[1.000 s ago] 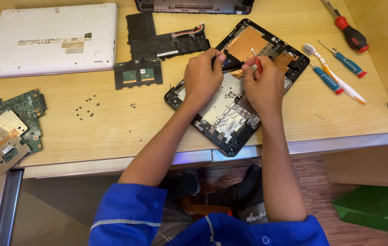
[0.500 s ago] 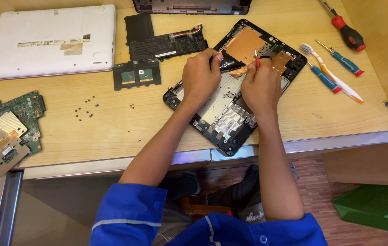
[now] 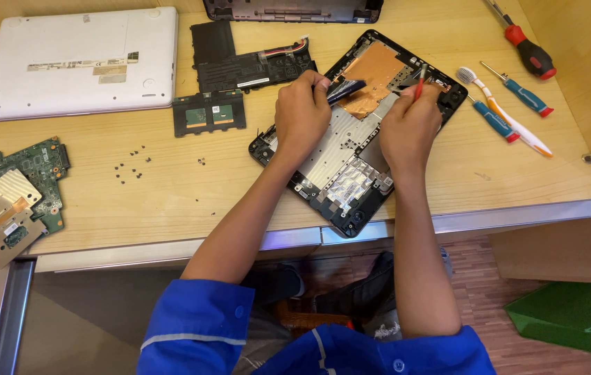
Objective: The person is carefully cleaning and adjusting the internal components of a laptop, specifically focusing on the hard drive bracket area and ribbon cable connections.
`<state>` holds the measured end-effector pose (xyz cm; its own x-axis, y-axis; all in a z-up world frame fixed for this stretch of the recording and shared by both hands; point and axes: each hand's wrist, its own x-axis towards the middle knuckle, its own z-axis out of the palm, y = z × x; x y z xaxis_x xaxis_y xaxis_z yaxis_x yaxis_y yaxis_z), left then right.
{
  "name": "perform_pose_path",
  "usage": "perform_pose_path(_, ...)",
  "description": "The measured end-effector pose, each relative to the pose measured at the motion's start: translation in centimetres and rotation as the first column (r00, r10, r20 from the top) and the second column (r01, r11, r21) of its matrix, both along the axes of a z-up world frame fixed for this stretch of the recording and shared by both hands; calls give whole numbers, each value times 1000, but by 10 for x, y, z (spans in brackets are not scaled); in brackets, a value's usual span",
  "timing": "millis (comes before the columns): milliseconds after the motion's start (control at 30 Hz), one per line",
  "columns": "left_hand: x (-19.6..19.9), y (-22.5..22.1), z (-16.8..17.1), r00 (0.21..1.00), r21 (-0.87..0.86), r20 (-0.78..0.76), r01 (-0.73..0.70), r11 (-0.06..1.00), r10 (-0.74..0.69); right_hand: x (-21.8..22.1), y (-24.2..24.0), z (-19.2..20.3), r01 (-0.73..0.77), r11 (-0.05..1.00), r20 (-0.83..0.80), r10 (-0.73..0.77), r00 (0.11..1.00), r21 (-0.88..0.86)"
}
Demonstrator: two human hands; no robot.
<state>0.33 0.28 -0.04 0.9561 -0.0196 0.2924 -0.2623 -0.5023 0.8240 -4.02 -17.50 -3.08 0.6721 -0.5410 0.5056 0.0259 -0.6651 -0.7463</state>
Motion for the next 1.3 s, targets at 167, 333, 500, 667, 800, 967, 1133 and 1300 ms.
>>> perform_pose_path(167,3,4,-4,1000,-44,4,-18,999,18,3,-14,-7,72,991,143,-88,986,111)
perform_pose_path(333,-17,7,16,1000,-21,-4,31,999,-31,-4,-10,1,15,968,204,-68,977,249)
perform_pose_path(500,-17,7,18,984,96,23,176,980,-179,-13,-1,17,-77,890,273,-55,960,449)
perform_pose_path(667,-11,9,12,957,263,19,274,925,-289,-19,7,25,-79,871,266,-61,962,484)
perform_pose_path(800,-11,12,13,920,370,60,340,864,-388,-19,4,22,-75,878,240,-46,970,472)
perform_pose_path(967,-14,10,13,888,426,102,369,826,-449,-23,4,26,-102,880,247,-17,969,463)
perform_pose_path(1133,-18,6,13,856,414,186,376,829,-482,-22,2,23,-127,890,274,2,962,437)
perform_pose_path(1300,-20,7,14,848,496,180,360,790,-499,-18,4,25,-191,882,256,84,963,430)
